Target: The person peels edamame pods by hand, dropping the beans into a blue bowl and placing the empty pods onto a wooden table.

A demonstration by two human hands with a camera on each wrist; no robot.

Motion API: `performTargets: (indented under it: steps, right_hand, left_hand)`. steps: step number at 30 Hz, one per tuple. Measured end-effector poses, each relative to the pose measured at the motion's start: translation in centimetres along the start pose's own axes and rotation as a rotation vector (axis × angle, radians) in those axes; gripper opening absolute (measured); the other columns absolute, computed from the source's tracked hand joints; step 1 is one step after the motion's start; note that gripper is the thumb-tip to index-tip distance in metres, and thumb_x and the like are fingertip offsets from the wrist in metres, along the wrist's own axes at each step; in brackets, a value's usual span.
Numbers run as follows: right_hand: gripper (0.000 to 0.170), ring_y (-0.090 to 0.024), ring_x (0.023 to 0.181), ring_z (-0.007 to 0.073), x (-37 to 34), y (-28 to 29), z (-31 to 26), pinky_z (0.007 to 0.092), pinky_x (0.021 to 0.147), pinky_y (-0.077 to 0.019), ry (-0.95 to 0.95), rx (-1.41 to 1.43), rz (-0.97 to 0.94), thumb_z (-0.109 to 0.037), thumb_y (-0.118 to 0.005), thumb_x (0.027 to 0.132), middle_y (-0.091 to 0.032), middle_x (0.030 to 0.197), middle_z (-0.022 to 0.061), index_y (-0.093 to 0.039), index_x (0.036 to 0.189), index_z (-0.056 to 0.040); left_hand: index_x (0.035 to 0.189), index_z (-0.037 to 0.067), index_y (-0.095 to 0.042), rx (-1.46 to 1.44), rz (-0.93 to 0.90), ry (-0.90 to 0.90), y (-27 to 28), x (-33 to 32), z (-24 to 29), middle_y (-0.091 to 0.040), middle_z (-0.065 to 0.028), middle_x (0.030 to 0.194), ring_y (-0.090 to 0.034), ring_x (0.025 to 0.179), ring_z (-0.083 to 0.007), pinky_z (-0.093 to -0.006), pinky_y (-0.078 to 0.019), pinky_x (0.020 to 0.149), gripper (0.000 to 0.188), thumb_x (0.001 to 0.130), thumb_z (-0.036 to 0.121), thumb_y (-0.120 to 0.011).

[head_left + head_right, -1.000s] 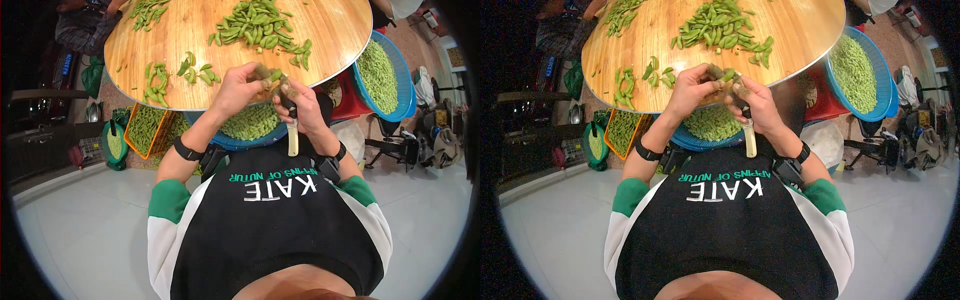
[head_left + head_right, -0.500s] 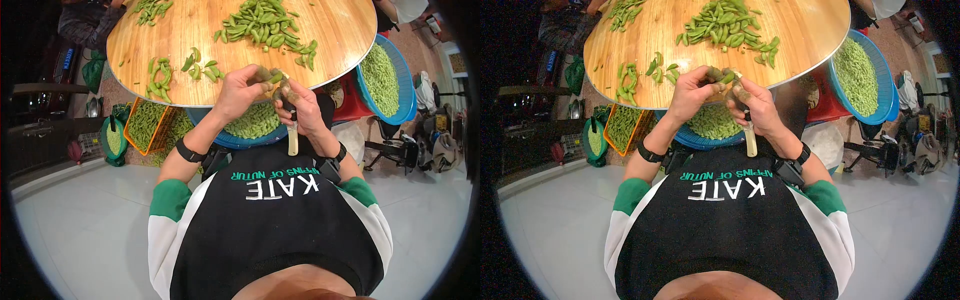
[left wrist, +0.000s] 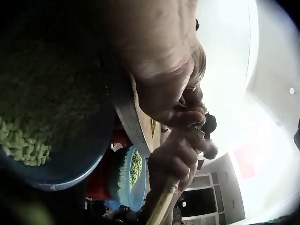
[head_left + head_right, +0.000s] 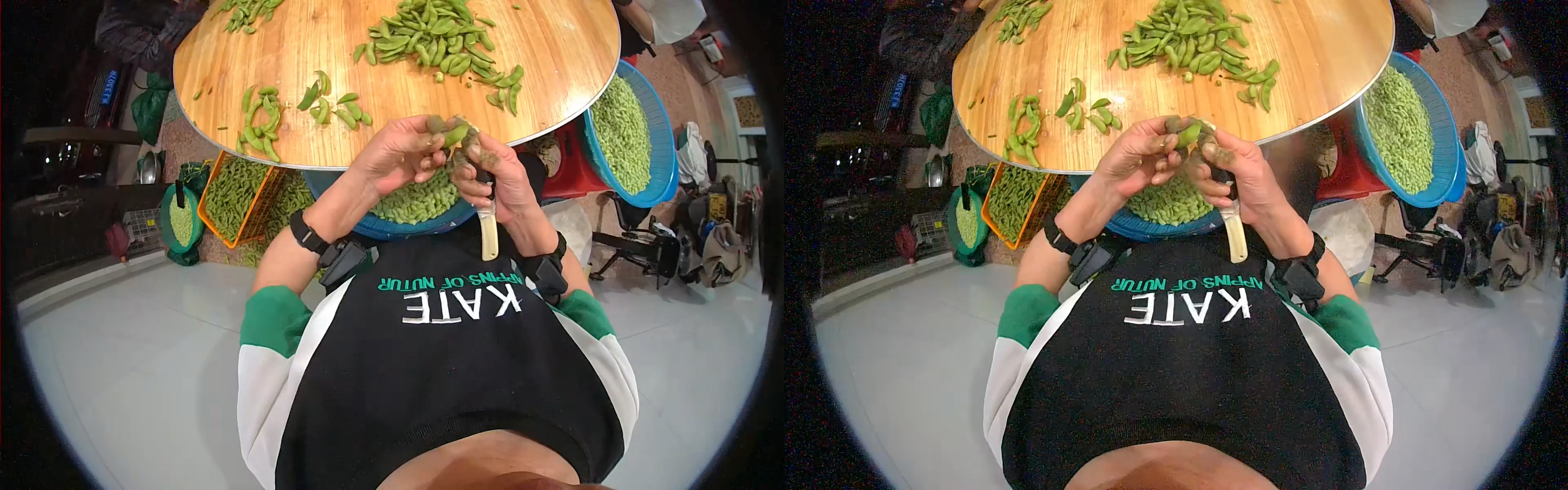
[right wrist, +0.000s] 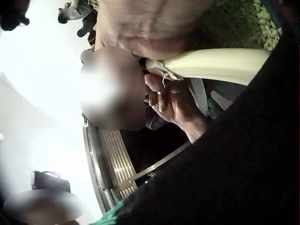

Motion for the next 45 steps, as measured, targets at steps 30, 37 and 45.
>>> performTargets:
  steps: [30,37,45]
  right_hand:
    - [0.031,-0.062,0.076,0.0192,0.8,0.3,0.3,0.0311,0.07,-0.05,0.627,-1.263,0.385,-0.003,-0.064,0.082,-0.062,0.086,0.0132,-0.056,0.111,0.0029]
    - [0.022,-0.057,0.067,0.0337,0.8,0.6,0.3,0.0357,0.062,-0.047,0.749,-1.482,0.349,0.001,-0.062,0.074,-0.055,0.078,0.0178,-0.056,0.095,0.002]
    - [0.026,-0.055,0.059,0.0347,0.4,-0.7,0.7,0.0393,0.05,-0.0452,0.947,-1.7,0.237,0.001,-0.066,0.066,-0.049,0.072,0.0157,-0.053,0.089,-0.0004]
  left_hand:
    - [0.099,-0.006,-0.06,1.486,0.346,-0.675,-2.5,-1.8,-0.9,-0.061,-0.0163,0.075,-0.06,0.063,-0.0214,-0.0312,-0.0468,0.058,0.015,0.087,0.002,-0.054]
    - [0.082,-0.003,-0.049,1.485,0.328,-0.722,-3.9,-2.4,-1.7,-0.052,-0.0225,0.074,-0.055,0.071,-0.042,-0.0449,-0.0433,0.06,0.008,0.078,0.0,-0.055]
    - [0.085,-0.003,-0.052,1.374,0.468,-0.614,-3.9,-2.1,-2.0,-0.055,-0.0252,0.074,-0.055,0.073,-0.0445,-0.0455,-0.0438,0.062,0.011,0.078,0.005,-0.052]
Point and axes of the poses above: each hand's wrist, its own x-axis towards the middle knuckle, its own y-axis out of the back of the hand, z = x × y, the point moved 2 cm from there along x, towards the middle knuckle
